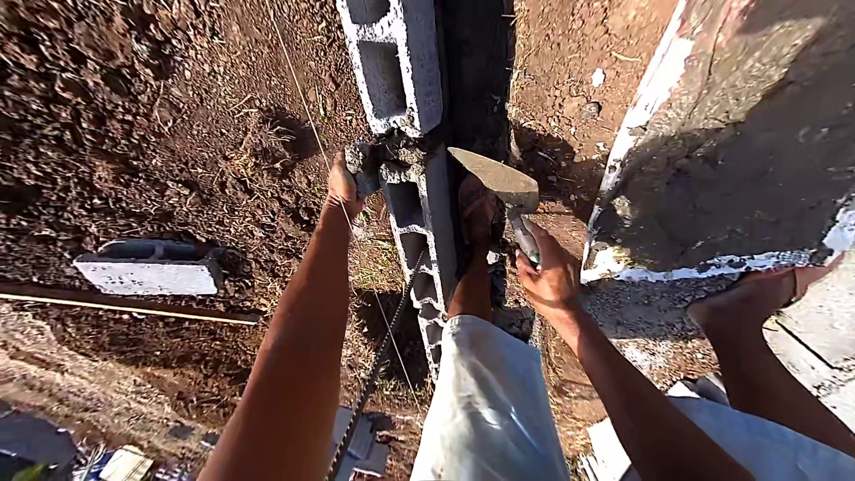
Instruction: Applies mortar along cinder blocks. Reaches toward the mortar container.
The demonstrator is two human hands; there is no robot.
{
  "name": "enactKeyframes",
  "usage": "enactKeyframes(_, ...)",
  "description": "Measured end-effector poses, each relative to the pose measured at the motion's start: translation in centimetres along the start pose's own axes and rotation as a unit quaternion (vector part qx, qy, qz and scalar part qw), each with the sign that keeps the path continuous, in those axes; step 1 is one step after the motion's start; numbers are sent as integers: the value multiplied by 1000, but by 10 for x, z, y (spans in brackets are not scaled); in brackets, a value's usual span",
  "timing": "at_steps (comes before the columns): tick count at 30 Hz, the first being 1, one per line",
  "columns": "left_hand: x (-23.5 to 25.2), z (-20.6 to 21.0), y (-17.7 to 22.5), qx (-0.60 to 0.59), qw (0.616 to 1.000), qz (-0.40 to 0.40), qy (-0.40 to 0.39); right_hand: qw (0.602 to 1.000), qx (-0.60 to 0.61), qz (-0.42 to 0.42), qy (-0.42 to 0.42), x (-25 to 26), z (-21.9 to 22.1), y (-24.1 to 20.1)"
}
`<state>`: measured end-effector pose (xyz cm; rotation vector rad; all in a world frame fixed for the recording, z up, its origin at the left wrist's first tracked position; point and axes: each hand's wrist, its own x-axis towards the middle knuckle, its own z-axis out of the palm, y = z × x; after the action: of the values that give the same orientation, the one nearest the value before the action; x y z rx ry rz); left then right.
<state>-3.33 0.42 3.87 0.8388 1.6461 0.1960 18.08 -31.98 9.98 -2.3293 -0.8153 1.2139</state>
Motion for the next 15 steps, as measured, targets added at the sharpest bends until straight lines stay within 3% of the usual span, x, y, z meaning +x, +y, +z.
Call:
enactKeyframes(4, -2, -1, 12, 21, 1000, -11, 3, 991, -43, -113, 52, 8, -11, 0)
enactKeyframes(9, -3, 5, 20, 39, 999, -1, 5, 977, -122, -169, 40, 51, -11, -37)
enactKeyframes(12, -6, 8, 24, 30, 1000, 8, -1, 985, -93, -136, 47, 52, -10, -58)
enactKeyframes(15, -8, 2, 23, 9, 999, 33, -32, 998, 17, -60, 29, 36, -11, -53)
